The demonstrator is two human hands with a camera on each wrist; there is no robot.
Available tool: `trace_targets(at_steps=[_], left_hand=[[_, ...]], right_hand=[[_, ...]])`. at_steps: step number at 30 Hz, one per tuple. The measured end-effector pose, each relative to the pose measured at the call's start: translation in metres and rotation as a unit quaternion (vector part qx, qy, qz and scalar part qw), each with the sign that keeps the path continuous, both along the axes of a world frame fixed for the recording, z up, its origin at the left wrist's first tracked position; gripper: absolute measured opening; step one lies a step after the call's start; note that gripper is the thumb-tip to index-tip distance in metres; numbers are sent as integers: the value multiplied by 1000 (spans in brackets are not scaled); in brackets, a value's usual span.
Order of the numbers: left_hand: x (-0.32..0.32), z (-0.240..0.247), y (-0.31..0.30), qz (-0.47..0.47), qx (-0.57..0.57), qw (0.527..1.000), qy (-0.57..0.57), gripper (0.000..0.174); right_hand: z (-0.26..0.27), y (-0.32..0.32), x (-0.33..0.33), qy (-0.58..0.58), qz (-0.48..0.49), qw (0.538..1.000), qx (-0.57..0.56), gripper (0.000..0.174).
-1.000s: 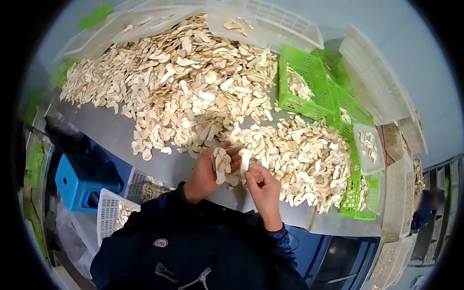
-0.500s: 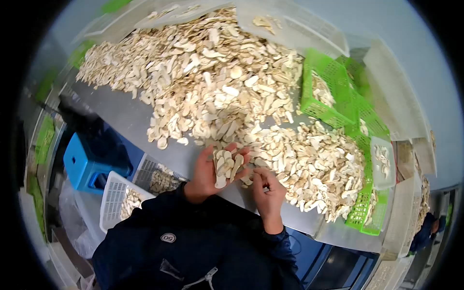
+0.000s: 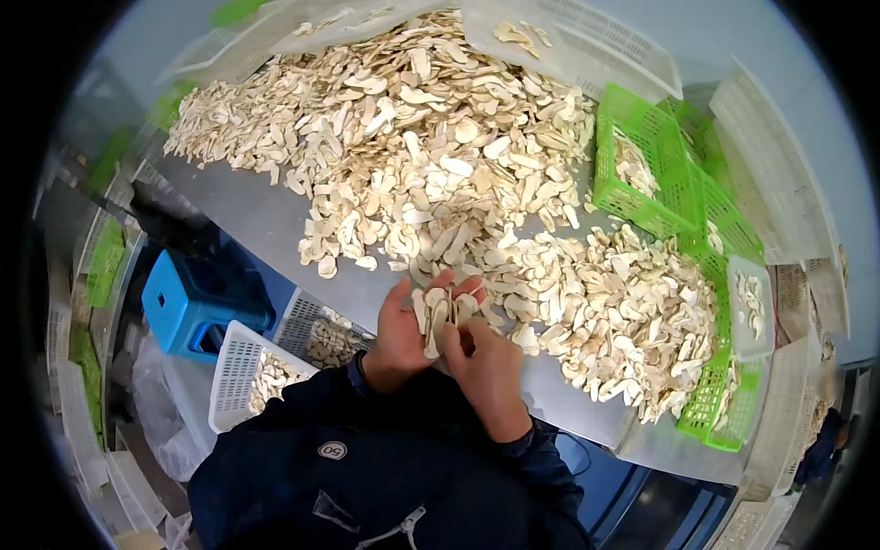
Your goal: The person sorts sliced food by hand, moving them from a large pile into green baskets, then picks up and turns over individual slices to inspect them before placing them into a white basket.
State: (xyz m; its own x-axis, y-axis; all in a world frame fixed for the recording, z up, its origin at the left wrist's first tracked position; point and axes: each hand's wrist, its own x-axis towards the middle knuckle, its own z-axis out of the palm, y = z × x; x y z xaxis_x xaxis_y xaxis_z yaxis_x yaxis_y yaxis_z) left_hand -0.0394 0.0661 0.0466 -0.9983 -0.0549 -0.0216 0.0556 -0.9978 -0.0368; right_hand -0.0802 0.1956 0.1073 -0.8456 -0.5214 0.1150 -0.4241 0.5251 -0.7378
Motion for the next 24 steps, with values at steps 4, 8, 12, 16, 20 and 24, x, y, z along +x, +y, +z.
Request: trace_targets(at_steps=[4,8,12,16,20,24], left_hand=[[-4,-2,4,-11,3,1000,-4,50],[-3,-6,4,-42,20,998,-33,51],[15,-3,-9,-66,10,996,-67,58],[53,-2,-48,-44,-29,996,-71,63],[133,-18,-97,13,-47,997,-66,65],[232,-38,-127,161,-111,957,-214,60]], right_hand=[[3,9,-7,13,-34,999,32,21],[0,17,-15,-11,-60,998,-5,21],[5,16,-15,-116,-80,988,-69,24],[-6,19,-22,-177,-49,975,-122,25],[-8,15,-19,-202,-24,970,-134,29],[-13,14,-20,-182,28,969,-167,25]])
